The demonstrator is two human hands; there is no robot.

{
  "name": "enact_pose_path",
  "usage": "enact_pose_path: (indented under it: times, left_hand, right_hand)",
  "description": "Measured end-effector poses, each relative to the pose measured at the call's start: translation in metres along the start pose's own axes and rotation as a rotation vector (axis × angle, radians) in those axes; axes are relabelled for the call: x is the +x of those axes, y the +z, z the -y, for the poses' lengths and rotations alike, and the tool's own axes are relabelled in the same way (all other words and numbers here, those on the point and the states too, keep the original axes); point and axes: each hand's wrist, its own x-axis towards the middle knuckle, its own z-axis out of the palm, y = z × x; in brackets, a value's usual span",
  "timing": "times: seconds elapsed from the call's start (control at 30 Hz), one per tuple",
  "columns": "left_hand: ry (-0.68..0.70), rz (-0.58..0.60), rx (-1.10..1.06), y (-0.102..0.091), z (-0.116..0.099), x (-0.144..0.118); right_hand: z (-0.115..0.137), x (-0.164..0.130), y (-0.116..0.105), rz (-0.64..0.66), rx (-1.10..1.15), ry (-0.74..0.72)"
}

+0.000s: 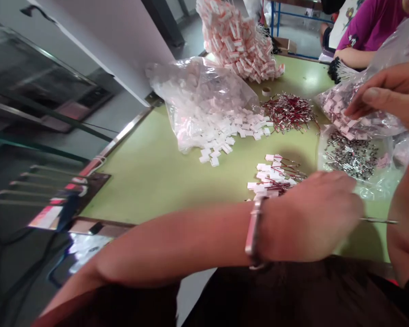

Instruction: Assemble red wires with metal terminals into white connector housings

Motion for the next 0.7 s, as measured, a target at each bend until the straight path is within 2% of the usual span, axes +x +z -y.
enact_pose_path:
  times: [0.07, 0.13, 0.2, 0.27, 0.33, 0.47, 0.6, 0.7]
  left_hand:
    - [-0.098, -0.015, 0.119, 0.002, 0.007, -0.032]
    - [-0.238, 0.018, 0.212, 0.020, 0.014, -0.064]
    - [-0.313, 0.061, 0.210, 0.041, 0.019, -0.092]
    - [-0.324, 0.068, 0.182, 0.057, 0.021, -0.111]
    - [-0.336, 0.056, 0.154, 0.067, 0.021, -0.122]
    - [-0.448, -0.066, 0.134, 0.078, 0.025, -0.127]
    - [-0.425, -0.218, 0.095, 0.086, 0.038, -0.123]
    - [-0.396, -0.297, 0.044, 0.087, 0.049, -0.117]
  right_hand:
    - [-0.013, 0.003, 0.037, 0.157, -0.080, 0.045]
    - [-0.024, 0.003, 0.085, 0.362, -0.119, 0.035]
    - [-0.029, -0.003, 0.130, 0.485, -0.109, -0.015]
    - [-0.027, -0.017, 0.157, 0.540, -0.123, -0.064]
    - [-0.019, -0.035, 0.164, 0.591, -0.139, -0.124]
    - [-0.004, -0.073, 0.155, 0.731, -0.210, -0.210]
    - [0.003, -0.101, 0.163, 0.704, -0.302, -0.248]
    - [0.005, -0.105, 0.176, 0.645, -0.385, -0.214]
